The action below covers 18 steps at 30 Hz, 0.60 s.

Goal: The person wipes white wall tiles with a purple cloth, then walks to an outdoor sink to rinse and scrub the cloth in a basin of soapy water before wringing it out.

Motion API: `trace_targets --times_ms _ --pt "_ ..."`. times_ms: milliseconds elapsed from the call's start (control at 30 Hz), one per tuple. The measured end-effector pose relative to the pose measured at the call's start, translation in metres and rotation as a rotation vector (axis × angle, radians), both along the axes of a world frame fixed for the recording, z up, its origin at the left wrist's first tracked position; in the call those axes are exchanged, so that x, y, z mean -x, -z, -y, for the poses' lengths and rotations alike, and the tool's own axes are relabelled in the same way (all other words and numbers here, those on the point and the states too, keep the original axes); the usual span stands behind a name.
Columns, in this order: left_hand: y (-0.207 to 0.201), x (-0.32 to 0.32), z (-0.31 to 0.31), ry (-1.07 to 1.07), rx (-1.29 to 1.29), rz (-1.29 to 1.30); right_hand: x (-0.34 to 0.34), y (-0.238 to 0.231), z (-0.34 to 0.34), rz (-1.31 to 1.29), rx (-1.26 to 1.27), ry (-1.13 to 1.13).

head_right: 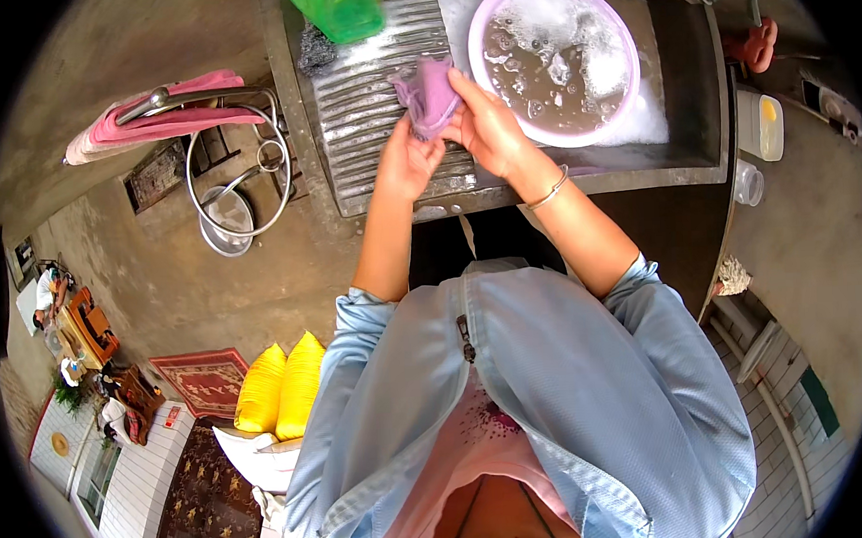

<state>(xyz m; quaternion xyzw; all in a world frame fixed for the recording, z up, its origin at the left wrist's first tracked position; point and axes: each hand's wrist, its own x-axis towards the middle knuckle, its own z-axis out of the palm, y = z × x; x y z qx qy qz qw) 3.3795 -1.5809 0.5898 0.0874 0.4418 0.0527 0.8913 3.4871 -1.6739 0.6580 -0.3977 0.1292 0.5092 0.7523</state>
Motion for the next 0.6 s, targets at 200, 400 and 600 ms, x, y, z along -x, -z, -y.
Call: trace_targets --times_ms 200,400,600 --pt "-0.065 -0.006 -0.057 -0.223 -0.870 -0.029 -0.036 -0.006 -0.011 0.190 -0.081 0.072" --pt "-0.052 0.052 -0.040 0.022 -1.190 -0.155 -0.019 0.041 -0.004 0.173 0.244 -0.044" --pt "0.003 0.110 0.002 0.203 -0.999 -0.300 0.007 0.073 0.036 0.065 0.451 -0.207"
